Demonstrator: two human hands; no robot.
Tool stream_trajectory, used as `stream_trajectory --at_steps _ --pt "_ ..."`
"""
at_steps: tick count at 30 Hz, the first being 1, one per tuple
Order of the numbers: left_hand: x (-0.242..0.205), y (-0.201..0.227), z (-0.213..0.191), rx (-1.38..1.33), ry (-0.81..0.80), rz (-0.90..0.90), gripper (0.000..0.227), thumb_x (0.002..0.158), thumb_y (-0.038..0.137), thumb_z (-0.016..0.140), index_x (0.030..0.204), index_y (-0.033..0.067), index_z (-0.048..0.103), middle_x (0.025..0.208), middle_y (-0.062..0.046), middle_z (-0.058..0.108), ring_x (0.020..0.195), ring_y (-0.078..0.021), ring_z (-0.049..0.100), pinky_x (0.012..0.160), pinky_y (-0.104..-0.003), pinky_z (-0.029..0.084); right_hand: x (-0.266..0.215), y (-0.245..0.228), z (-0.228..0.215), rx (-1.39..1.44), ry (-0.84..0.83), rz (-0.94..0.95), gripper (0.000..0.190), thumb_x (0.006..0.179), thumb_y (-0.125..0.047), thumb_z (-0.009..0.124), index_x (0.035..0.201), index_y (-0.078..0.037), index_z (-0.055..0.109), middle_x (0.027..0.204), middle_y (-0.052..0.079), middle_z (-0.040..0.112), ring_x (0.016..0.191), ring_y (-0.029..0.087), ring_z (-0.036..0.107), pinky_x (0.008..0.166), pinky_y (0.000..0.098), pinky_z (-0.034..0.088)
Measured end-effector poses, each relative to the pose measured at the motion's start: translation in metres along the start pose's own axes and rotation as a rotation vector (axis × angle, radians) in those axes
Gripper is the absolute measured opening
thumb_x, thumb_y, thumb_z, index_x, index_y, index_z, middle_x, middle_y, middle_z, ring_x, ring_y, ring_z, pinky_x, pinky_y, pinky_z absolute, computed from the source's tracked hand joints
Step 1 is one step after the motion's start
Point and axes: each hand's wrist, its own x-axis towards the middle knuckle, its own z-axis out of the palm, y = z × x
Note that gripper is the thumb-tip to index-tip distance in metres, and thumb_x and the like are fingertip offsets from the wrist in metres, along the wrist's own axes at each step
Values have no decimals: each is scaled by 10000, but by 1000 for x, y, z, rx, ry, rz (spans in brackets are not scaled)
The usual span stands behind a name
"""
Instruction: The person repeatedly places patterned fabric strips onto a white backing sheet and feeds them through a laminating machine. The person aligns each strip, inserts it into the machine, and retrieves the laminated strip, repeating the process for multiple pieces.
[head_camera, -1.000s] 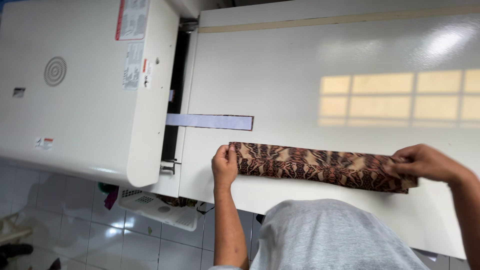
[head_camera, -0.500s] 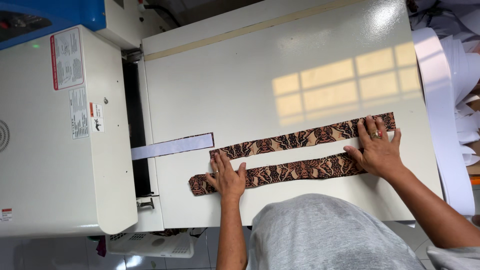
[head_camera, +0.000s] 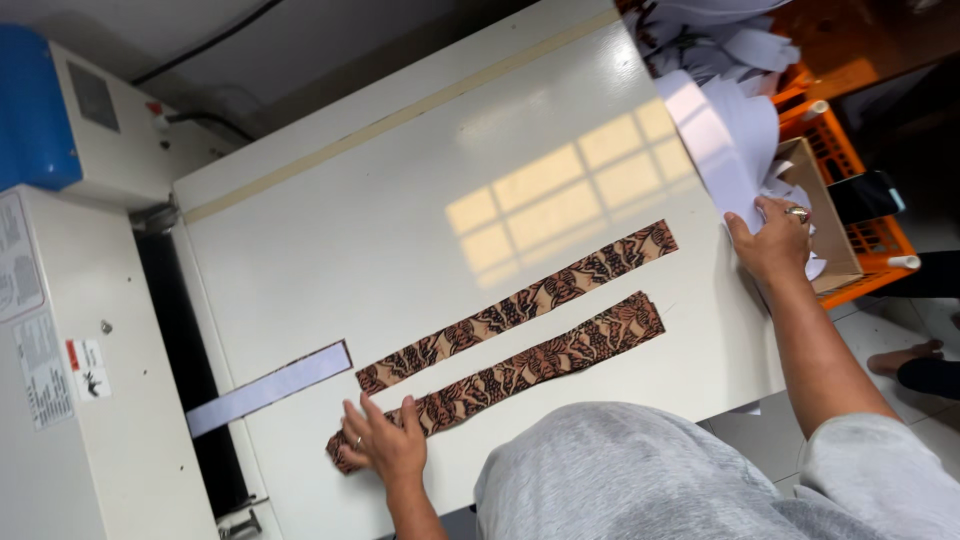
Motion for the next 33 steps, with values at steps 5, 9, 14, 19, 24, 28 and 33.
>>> stream_trajectory --at_steps 5,9,14,19,24,28,33 --pt "-7 -13 4 -34 65 1 861 885 587 615 1511 40 391 1628 -243 202 1532 -408 112 1170 -655 23 8 12 -10 109 -89 221 580 805 -424 886 1217 -47 729 1160 160 731 1039 311 675 906 427 527" --pt "-7 -20 8 -11 65 8 815 879 570 624 1492 68 431 1622 -242 181 1521 -418 92 1163 -655 23 15 13 -15 232 -82 297 481 776 -334 936 1120 -43 768 1022 133 749 872 250 703 812 361 556" --pt "-10 -24 11 18 57 -16 779 875 574 629 1464 88 472 1622 -236 160 1525 -421 66 1157 -665 17 20 17 -32 271 -65 267 311 919 -309 836 1109 -67 791 922 85 741 775 188 687 748 340 546" --pt "-17 -4 -11 -32 126 36 765 840 550 675 1424 80 524 1596 -257 245 1499 -440 155 1150 -647 74 16 -21 -71 453 -70 264 232 1050 -274 721 1097 -50 754 861 56 702 718 126 612 652 294 505" --pt "-34 72 -61 -662 -219 121 759 854 617 633 1379 71 581 1434 -168 591 1264 -332 607 1118 -477 449 -10 -118 -126 755 -224 -55 190 1049 -199 625 1061 -30 711 833 13 709 635 74 573 569 244 473" --pt "-69 145 -95 -1099 -755 802 910 965 751 455 1512 26 509 1497 -186 573 1402 -290 513 1173 -462 373 -86 -229 -135 971 -905 -644 168 1008 -171 605 1063 -56 714 883 53 752 743 163 745 661 306 614" --pt "-74 148 -108 -1637 -562 499 665 1030 544 515 1319 -55 543 1267 -230 601 1143 -290 594 1016 -442 483 -137 -285 -143 783 -1297 -917 313 939 -316 712 1090 -41 713 873 119 732 732 220 710 644 378 558"
